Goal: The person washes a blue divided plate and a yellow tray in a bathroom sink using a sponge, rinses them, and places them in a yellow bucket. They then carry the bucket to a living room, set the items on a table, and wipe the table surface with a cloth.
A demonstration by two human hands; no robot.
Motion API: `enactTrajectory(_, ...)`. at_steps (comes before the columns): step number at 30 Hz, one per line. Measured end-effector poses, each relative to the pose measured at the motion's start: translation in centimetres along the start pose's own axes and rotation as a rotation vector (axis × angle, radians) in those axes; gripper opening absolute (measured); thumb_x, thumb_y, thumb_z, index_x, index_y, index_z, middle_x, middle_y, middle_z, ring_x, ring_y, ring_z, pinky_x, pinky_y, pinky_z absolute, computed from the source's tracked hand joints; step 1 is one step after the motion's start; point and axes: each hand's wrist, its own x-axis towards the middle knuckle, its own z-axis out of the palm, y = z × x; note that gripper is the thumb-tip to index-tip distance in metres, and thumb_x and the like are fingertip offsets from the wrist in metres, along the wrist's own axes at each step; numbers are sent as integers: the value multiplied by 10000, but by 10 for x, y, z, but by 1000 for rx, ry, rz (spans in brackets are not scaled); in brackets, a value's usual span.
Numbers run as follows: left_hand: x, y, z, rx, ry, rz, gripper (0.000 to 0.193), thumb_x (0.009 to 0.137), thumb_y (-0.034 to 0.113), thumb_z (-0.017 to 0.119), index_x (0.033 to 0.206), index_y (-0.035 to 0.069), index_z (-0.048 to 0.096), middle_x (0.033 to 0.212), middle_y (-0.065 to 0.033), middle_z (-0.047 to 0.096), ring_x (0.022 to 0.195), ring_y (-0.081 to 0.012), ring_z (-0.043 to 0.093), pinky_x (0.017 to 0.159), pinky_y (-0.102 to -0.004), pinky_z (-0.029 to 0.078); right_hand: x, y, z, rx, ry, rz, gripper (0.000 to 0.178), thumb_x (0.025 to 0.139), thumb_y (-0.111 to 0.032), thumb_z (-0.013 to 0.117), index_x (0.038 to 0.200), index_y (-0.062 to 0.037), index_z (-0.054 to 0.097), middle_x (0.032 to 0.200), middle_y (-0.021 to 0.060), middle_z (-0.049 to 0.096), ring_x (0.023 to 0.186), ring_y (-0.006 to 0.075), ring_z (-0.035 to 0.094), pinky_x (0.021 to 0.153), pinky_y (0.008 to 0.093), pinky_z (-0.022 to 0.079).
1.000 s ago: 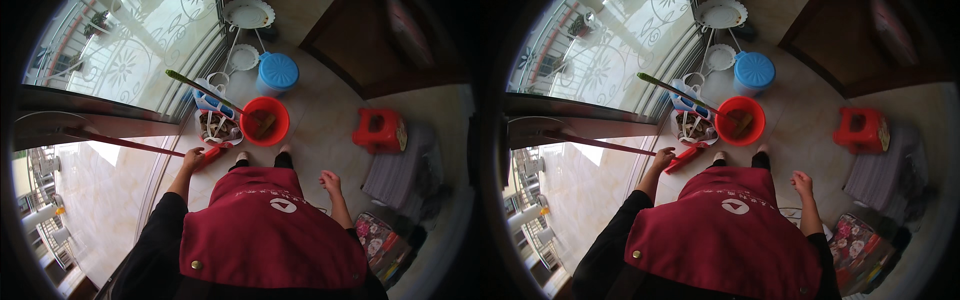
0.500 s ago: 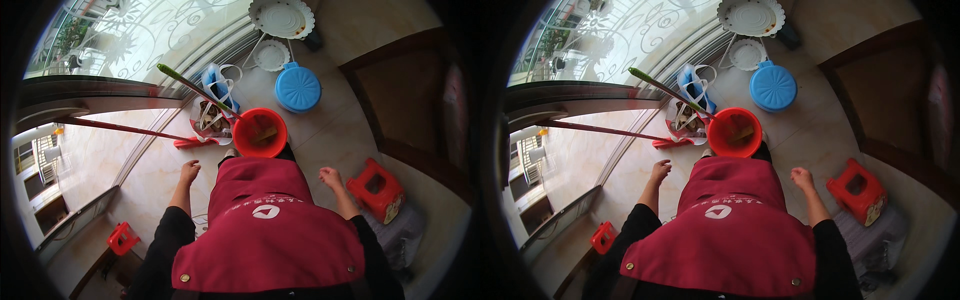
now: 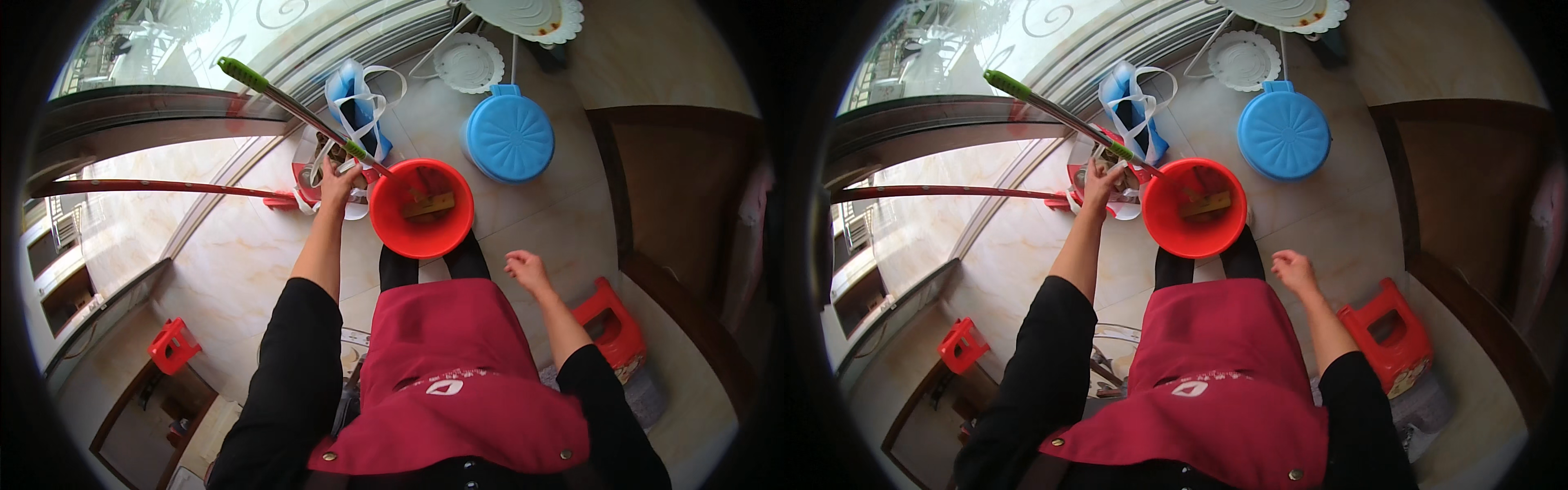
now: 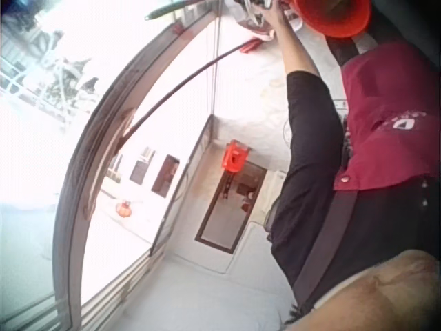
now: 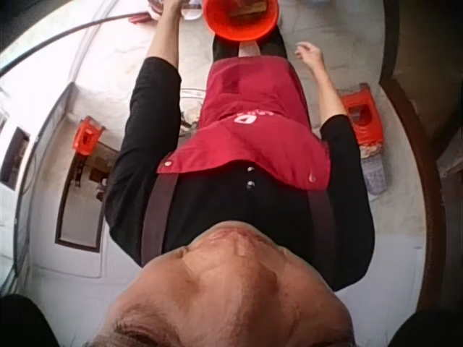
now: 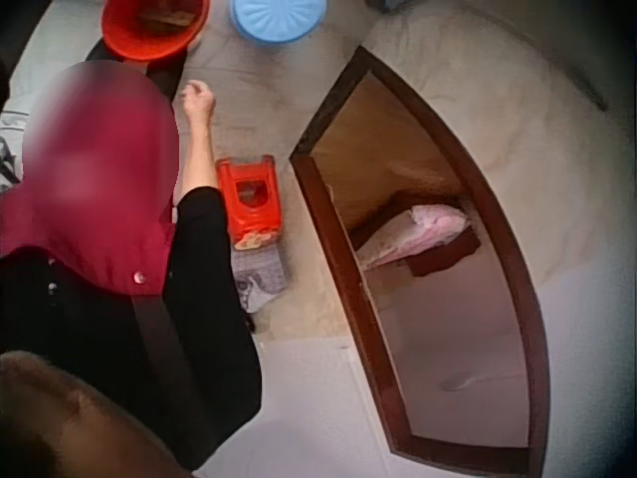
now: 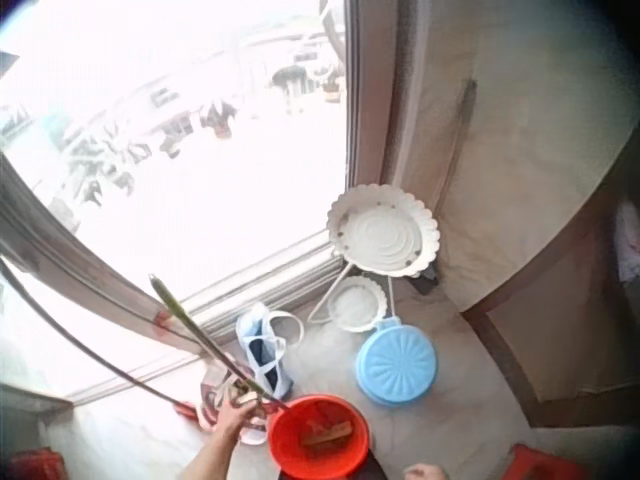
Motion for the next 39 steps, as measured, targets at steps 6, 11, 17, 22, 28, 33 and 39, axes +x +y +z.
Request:
enactTrajectory(6, 36, -8, 55, -413, -44, 19, 539, 704, 127, 720, 1177, 30, 480, 994, -97, 577, 864, -170, 572, 752, -288, 459, 60, 24, 52, -145, -106, -58, 222, 801, -127, 559, 971, -3, 627, 733, 74, 652, 681, 133, 619, 632, 274, 490)
enactTrajectory(11, 24, -1, 45, -153, -274, 46, 117, 709, 57, 651, 751, 21, 548, 745, -7, 548, 686, -95, 513, 653, -242, 422, 127, 16, 80, -367, -18, -226, 240, 776, -146, 564, 963, -10, 627, 738, 117, 652, 700, 225, 635, 664, 334, 493)
enactTrajectory(17, -64, 36, -28, -113, 122, 494, 172, 812, 122, 477, 757, -22, 554, 794, -108, 514, 724, -197, 546, 695, -307, 467, 222, 23, 126, -661, 16, -497, 310, 761, -87, 523, 1057, -25, 588, 983, 181, 616, 891, 353, 584, 795, 428, 468)
enactTrajectory(22, -130, 41, -39, -145, 326, 522, 223, 914, 235, 369, 814, 49, 442, 872, -171, 541, 725, -242, 538, 741, -365, 459, 302, 61, 172, -1170, -232, -400, 359, 746, -60, 526, 1101, -31, 568, 1184, 160, 529, 1011, 338, 546, 855, 421, 457)
enactTrajectory(28, -136, 3, -33, -190, 350, 512, 247, 935, 283, 421, 809, 71, 405, 771, -78, 421, 779, -229, 464, 786, -370, 400, 364, 101, 226, -1439, -310, -515, 383, 849, -122, 415, 1225, -111, 488, 1331, 85, 426, 1109, 267, 512, 854, 392, 462)
enactTrajectory(33, -127, -15, -32, -180, 314, 522, 254, 944, 291, 397, 812, 75, 384, 785, -64, 395, 773, -227, 453, 793, -376, 399, 398, 110, 246, -1406, -354, -235, 264, 855, -129, 427, 1021, -85, 627, 1142, 122, 586, 973, 288, 588, 775, 387, 491)
enactTrajectory(39, -113, -11, -17, -76, 295, 538, 258, 947, 287, 377, 842, 53, 411, 769, -98, 480, 758, -253, 530, 751, -398, 461, 328, 76, 200, -1361, -396, -248, 249, 729, -282, 571, 869, -97, 662, 904, 151, 646, 871, 306, 622, 727, 386, 503)
